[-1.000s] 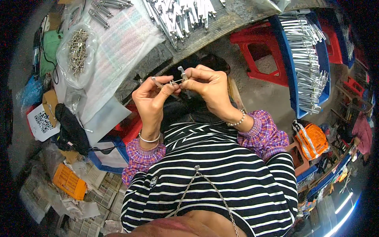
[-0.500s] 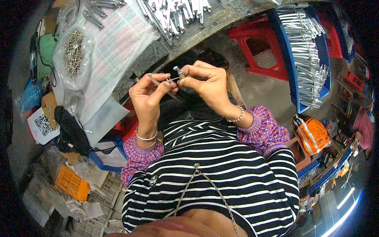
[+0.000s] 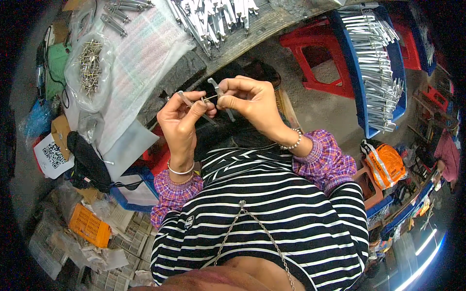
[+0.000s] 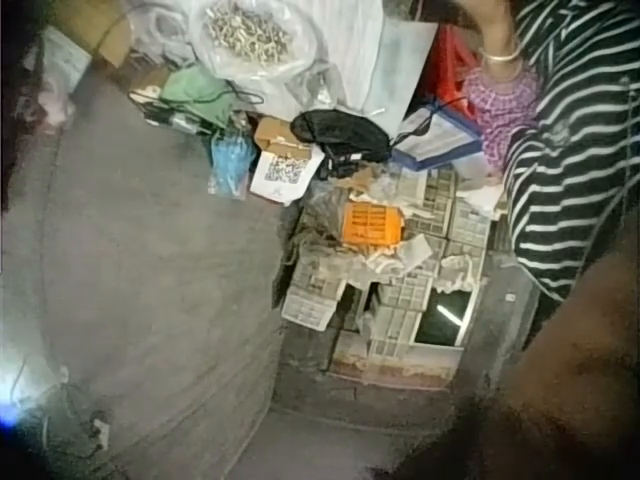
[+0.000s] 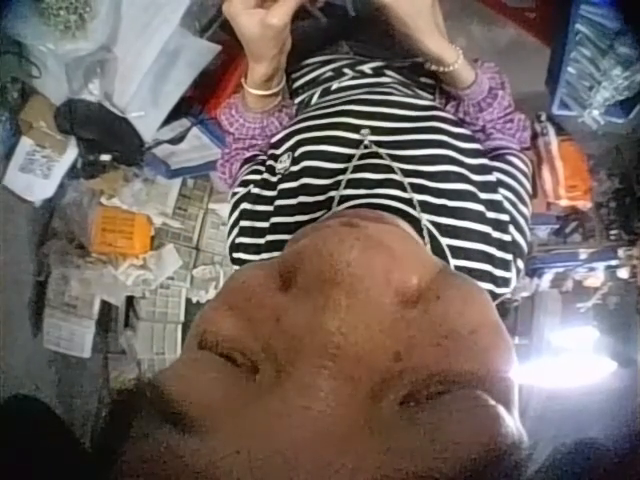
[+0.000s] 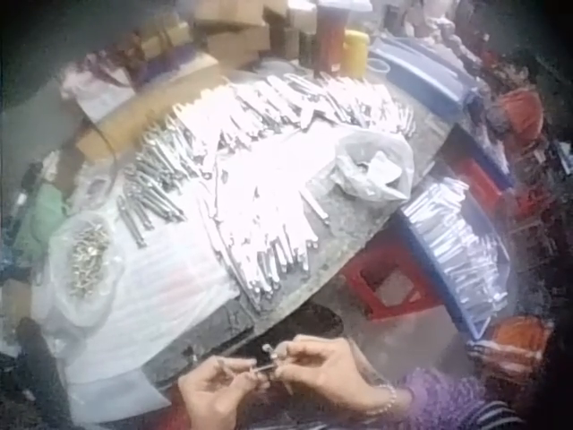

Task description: Manually assembling metal hinges by inserting small metal pins into the hinge plates.

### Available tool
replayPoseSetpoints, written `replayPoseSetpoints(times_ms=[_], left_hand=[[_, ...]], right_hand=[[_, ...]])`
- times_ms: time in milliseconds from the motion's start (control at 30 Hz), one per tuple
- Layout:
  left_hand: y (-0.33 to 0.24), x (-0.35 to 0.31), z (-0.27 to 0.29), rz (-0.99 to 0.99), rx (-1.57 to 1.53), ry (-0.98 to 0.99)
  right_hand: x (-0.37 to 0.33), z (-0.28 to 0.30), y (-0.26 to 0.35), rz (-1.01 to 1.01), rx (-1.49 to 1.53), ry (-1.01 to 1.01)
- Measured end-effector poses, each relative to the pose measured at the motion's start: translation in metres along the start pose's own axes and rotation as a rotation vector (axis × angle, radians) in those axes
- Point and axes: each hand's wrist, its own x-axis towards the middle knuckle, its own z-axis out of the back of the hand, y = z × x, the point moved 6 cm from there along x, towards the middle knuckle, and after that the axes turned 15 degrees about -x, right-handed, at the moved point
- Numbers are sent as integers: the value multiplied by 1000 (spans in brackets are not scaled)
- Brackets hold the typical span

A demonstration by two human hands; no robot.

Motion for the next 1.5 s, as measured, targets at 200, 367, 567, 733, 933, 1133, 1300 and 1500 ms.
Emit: replayPoseSetpoints(times_ms=[200,367,567,733,933,1133,1300,1500], left_hand=[[0,-2,1,-28,19,20],[3,-4,-3,31,8,36],[5,0,-8,19,-25,2],[7,-1,-3,-14,-120,-18],[4,-3,0,-89,-94,-34],[5,-5,0,-136,-21,-37],[6,-6,6,-182,64,-92],[6,-5,4,-190,69,-113]], right_hand=[[-1,-1,-1,15,11,27],[-3,-7,8,82,-36,56],[1,-8,-4,-5,182,32],[2,-3,-9,11,164,-5],[2,-7,-4,-4,223,38],[2,-3,-4,12,127,61],[0,-4,-4,33,47,28],[0,-4,-6,54,87,19]])
